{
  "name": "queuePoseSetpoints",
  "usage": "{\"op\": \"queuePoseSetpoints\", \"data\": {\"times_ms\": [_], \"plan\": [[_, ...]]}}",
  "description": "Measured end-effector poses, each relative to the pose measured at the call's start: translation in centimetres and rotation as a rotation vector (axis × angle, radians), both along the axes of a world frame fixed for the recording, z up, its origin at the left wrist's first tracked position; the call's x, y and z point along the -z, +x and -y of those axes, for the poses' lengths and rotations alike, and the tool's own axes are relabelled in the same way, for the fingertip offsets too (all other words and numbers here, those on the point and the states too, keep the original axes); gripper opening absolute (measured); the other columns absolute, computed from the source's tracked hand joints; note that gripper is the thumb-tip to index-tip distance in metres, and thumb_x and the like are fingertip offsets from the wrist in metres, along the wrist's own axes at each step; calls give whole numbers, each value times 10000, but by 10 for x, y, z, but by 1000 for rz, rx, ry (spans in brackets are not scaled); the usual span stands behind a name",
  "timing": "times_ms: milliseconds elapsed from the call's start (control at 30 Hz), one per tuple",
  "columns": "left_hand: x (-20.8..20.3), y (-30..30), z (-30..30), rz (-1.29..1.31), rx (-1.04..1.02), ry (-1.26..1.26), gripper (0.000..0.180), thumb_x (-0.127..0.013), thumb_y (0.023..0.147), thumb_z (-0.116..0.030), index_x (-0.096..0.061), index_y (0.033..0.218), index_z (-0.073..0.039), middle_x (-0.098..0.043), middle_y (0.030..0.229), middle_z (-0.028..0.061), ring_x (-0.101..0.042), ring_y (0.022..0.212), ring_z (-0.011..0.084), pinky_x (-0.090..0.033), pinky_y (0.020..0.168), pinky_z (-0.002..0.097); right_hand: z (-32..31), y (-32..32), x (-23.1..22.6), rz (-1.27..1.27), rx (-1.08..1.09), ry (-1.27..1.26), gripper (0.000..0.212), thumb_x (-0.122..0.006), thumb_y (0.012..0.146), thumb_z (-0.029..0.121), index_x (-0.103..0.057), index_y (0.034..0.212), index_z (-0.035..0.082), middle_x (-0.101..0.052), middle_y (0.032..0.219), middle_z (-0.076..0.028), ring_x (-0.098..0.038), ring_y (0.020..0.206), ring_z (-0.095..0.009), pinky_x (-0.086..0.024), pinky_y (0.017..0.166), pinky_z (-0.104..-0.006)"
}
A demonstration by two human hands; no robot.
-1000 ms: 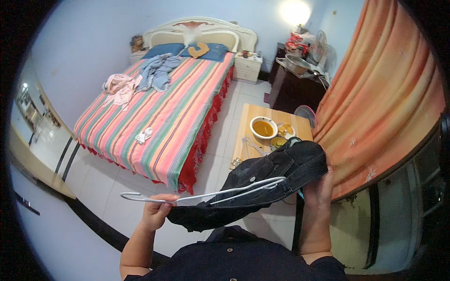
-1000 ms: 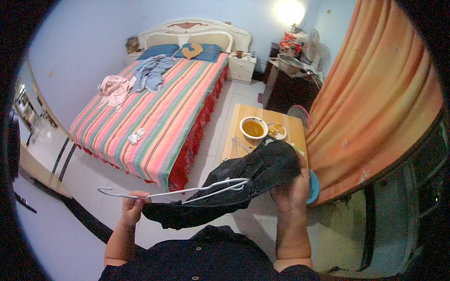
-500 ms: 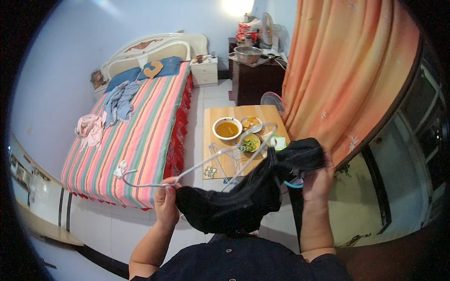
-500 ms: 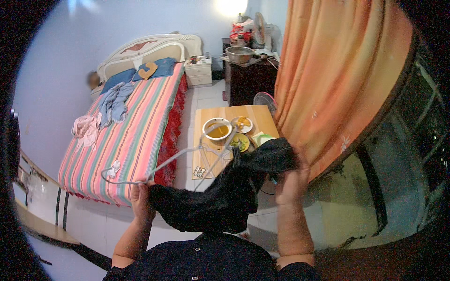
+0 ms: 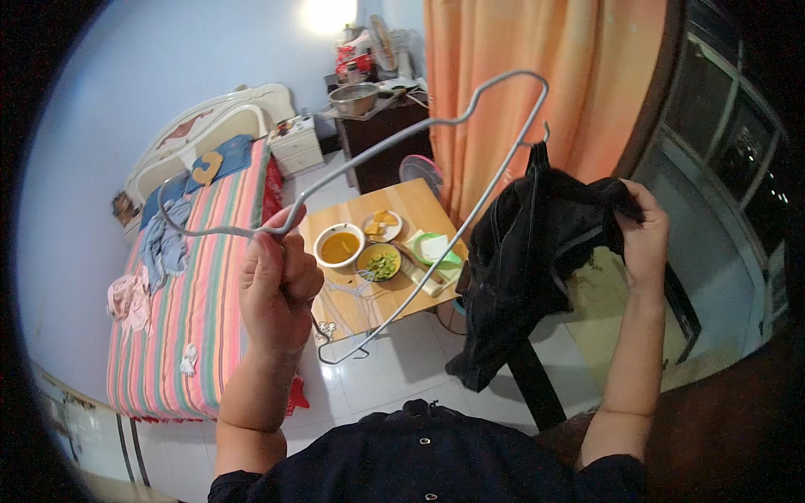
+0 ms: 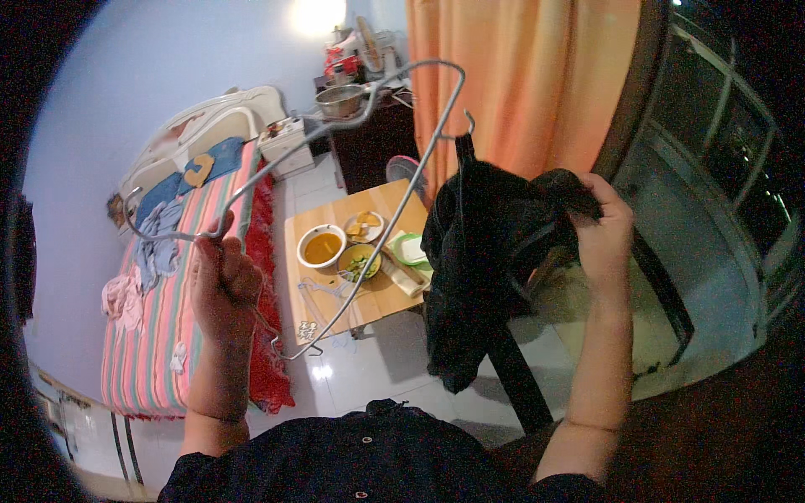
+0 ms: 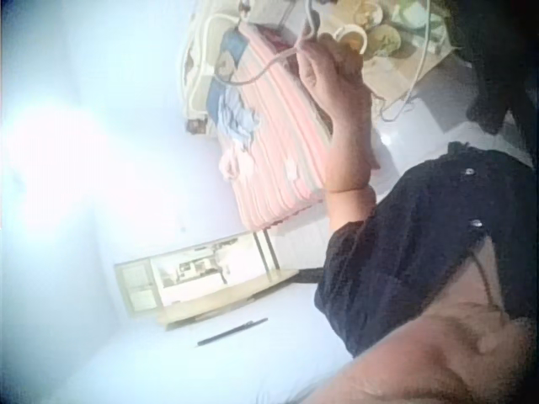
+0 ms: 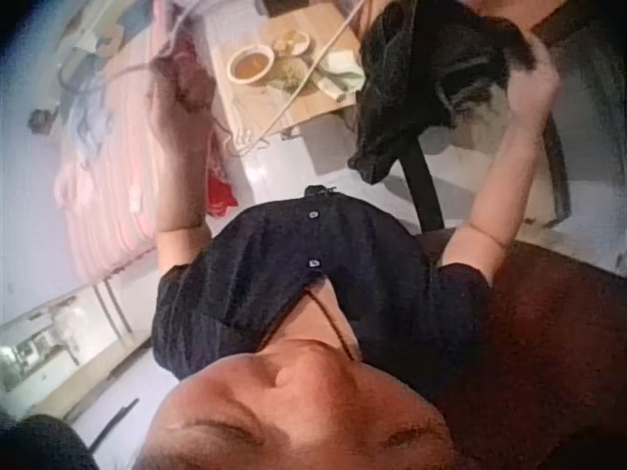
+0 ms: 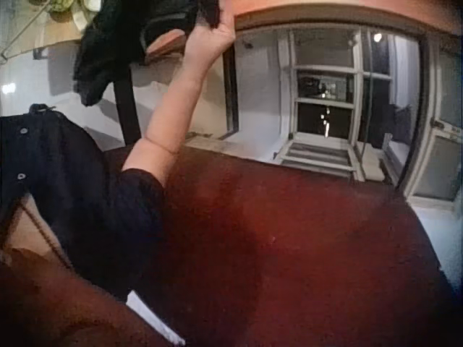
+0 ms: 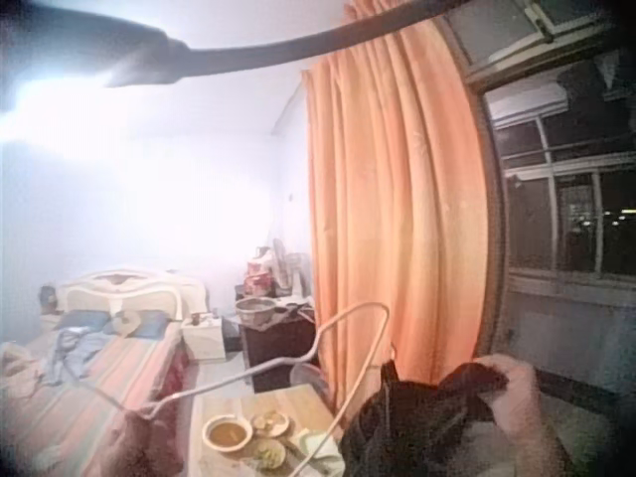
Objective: The person picks up clothes from a bed and a table, places them on hangers, and hangs them on a clothes rack on a balcony. The person handles a black garment, a light purple garment, and a black sock, using plastic hangers to organize them.
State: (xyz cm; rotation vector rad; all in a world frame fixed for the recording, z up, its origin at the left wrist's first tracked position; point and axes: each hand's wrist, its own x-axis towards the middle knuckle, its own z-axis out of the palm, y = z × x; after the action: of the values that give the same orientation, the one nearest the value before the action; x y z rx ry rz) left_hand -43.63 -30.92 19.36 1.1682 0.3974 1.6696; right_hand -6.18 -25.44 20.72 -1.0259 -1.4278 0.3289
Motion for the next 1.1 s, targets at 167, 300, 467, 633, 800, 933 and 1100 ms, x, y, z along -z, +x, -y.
{"op": "queuePoseSetpoints", "data": {"times_ms": [167, 300, 467, 633, 800, 933, 1100], "plan": [[-11, 38, -38, 52, 46, 97, 444, -362, 938, -337, -428, 1204, 12, -211, 577, -55, -184, 434, 32, -147, 404, 199, 33, -13, 47, 256, 465, 413, 558, -617, 796, 204, -354, 1249, 12, -430, 1207, -158, -434, 1083, -277, -326, 941, -374], [-34, 73, -64, 86, 277, 40, 453, -381, 932, -336, -421, 1219, 11, -211, 588, -56, -190, 439, 28, -149, 401, 190, 85, -6, 208, 568, 378, 236, 853, -626, 741, 500, -235, 1297, -15, -291, 1299, -197, -309, 1197, -309, -255, 981, -454], [-37, 99, -101, 31, 394, 8, 379, -410, 930, -285, -477, 1174, -2, -256, 599, -55, -228, 476, 37, -174, 415, 187, 70, -19, 231, 138, 266, -340, 1005, -715, 581, 582, -296, 1278, -9, -475, 1156, -221, -501, 1010, -360, -412, 834, -409], [-27, 121, -133, -36, 512, -45, 354, -442, 922, -256, -487, 1147, 13, -284, 594, -63, -245, 470, 28, -206, 414, 178, 91, -57, 127, -523, 87, -651, 304, -628, 803, 222, -576, 1005, 0, -615, 904, -51, -582, 788, -149, -467, 716, -311], [-36, 144, -140, 12, 665, -112, 351, -442, 921, -272, -496, 1137, -1, -268, 573, -65, -250, 463, 28, -201, 402, 179, 93, -77, 91, -902, -41, -513, 333, -610, 773, 87, -517, 1087, 25, -574, 1016, -49, -535, 959, -164, -416, 839, -317], [-48, 155, -141, 38, 805, -67, 337, -443, 919, -289, -519, 1099, -14, -266, 572, -62, -250, 454, 38, -197, 398, 183, 105, -93, 82, -746, -214, -409, 518, -581, 689, -65, -428, 1177, 18, -507, 1147, -67, -475, 1075, -188, -371, 923, -330], [-57, 182, -129, 29, 902, -36, 344, -458, 912, -306, -543, 1085, -21, -331, 556, -54, -267, 453, 41, -206, 402, 192, 103, -112, 104, -817, -98, -481, 620, -538, 670, -123, -359, 1240, 42, -446, 1212, -71, -432, 1122, -189, -350, 949, -333]]}}
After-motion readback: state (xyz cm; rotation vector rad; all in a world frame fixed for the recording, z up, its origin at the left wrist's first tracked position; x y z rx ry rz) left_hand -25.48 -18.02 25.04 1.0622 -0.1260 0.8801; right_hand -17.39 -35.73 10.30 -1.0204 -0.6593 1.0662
